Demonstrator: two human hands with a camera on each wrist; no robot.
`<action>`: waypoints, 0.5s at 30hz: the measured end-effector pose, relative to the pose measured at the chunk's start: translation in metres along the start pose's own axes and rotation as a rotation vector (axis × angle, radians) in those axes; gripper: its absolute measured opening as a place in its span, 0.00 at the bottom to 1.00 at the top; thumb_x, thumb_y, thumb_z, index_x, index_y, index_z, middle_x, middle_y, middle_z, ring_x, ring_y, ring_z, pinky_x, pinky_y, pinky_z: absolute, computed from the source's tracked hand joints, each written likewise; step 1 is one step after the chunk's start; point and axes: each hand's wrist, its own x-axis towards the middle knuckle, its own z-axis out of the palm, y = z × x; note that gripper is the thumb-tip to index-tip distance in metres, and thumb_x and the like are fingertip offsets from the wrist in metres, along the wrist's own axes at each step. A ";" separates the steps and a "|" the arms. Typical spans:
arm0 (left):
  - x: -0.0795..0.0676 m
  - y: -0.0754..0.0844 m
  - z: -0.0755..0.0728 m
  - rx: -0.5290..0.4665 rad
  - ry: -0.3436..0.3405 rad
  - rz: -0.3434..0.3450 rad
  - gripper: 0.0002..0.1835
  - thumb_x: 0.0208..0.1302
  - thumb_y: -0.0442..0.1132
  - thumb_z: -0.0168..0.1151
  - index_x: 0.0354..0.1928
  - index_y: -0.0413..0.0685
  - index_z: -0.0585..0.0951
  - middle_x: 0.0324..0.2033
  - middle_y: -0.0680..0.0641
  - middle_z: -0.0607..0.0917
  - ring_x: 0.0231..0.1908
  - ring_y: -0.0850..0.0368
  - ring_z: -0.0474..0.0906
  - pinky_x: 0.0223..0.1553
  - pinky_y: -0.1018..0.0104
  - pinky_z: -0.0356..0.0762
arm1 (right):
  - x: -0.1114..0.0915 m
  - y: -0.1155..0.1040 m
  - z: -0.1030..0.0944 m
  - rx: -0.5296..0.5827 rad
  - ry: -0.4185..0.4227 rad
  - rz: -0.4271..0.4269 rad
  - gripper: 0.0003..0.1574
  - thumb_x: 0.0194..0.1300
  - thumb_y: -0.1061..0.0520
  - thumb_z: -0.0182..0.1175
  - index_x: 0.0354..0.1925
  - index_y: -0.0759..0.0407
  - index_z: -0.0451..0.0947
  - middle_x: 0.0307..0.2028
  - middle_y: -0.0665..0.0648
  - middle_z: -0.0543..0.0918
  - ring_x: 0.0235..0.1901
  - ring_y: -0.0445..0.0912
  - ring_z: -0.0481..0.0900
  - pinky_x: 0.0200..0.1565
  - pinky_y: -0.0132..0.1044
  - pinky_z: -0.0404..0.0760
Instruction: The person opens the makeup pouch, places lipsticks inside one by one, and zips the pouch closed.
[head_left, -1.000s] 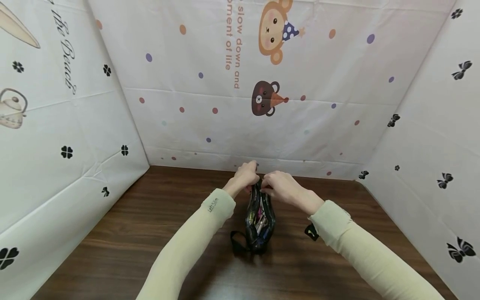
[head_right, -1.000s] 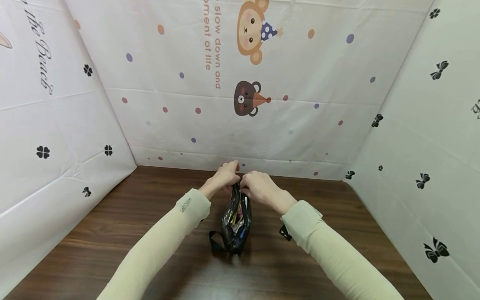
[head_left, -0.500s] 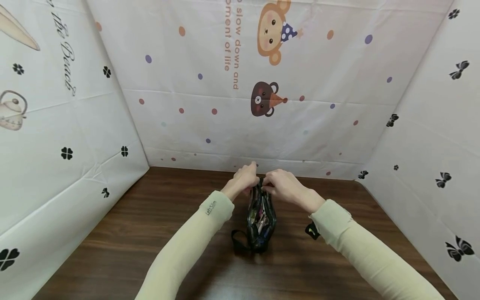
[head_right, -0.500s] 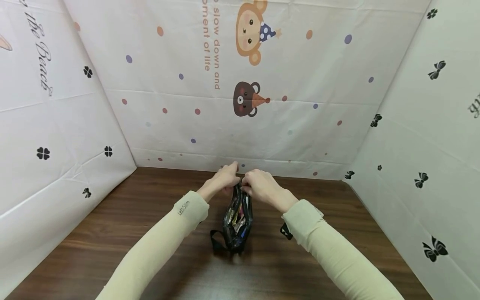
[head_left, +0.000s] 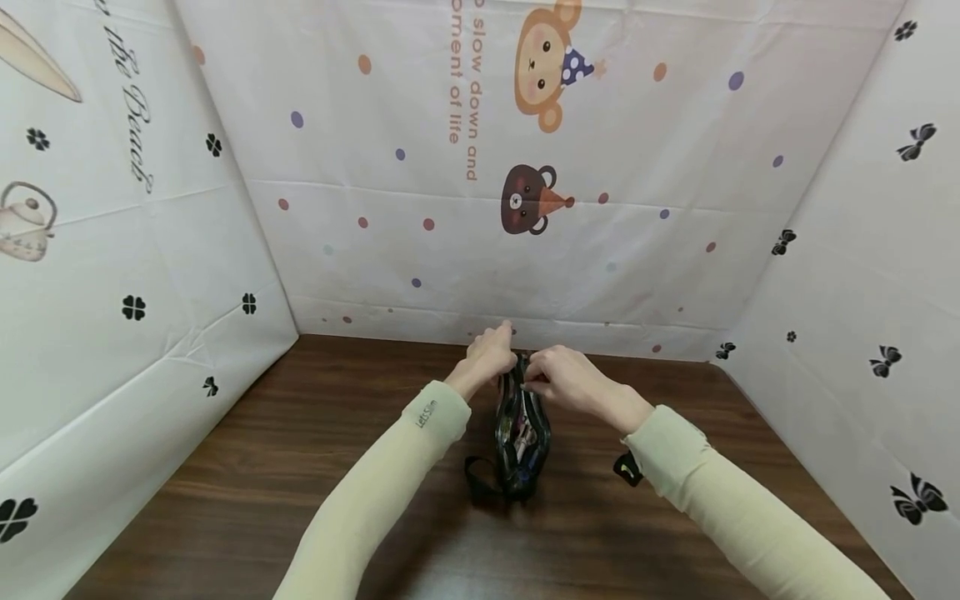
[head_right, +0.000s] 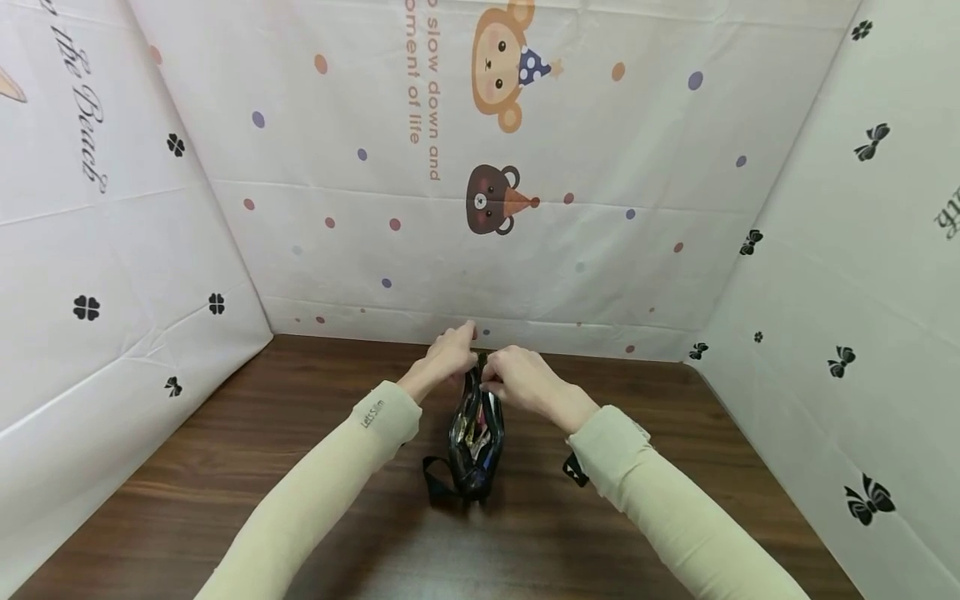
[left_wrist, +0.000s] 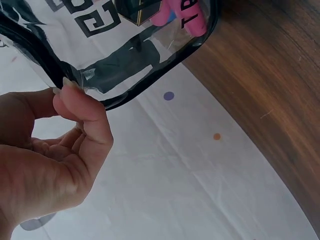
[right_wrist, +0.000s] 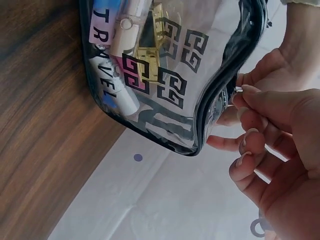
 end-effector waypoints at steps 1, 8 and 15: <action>0.000 0.000 0.000 0.002 0.007 -0.005 0.31 0.61 0.33 0.50 0.67 0.51 0.56 0.28 0.45 0.80 0.17 0.50 0.73 0.13 0.64 0.67 | -0.001 -0.001 0.000 0.003 0.000 -0.004 0.07 0.55 0.56 0.63 0.21 0.48 0.80 0.19 0.42 0.73 0.18 0.33 0.67 0.23 0.27 0.68; 0.000 -0.002 0.000 0.010 0.032 -0.014 0.30 0.62 0.35 0.49 0.66 0.50 0.56 0.21 0.46 0.78 0.13 0.54 0.69 0.12 0.66 0.64 | -0.004 -0.008 -0.005 0.004 -0.029 -0.011 0.05 0.55 0.54 0.63 0.23 0.47 0.81 0.21 0.41 0.73 0.19 0.32 0.69 0.24 0.28 0.70; -0.006 0.004 -0.003 0.036 -0.060 -0.060 0.32 0.65 0.38 0.47 0.69 0.51 0.49 0.15 0.46 0.75 0.09 0.56 0.61 0.11 0.65 0.59 | -0.005 -0.006 -0.006 -0.022 -0.003 0.016 0.04 0.55 0.55 0.63 0.25 0.48 0.82 0.22 0.42 0.75 0.21 0.34 0.71 0.26 0.29 0.72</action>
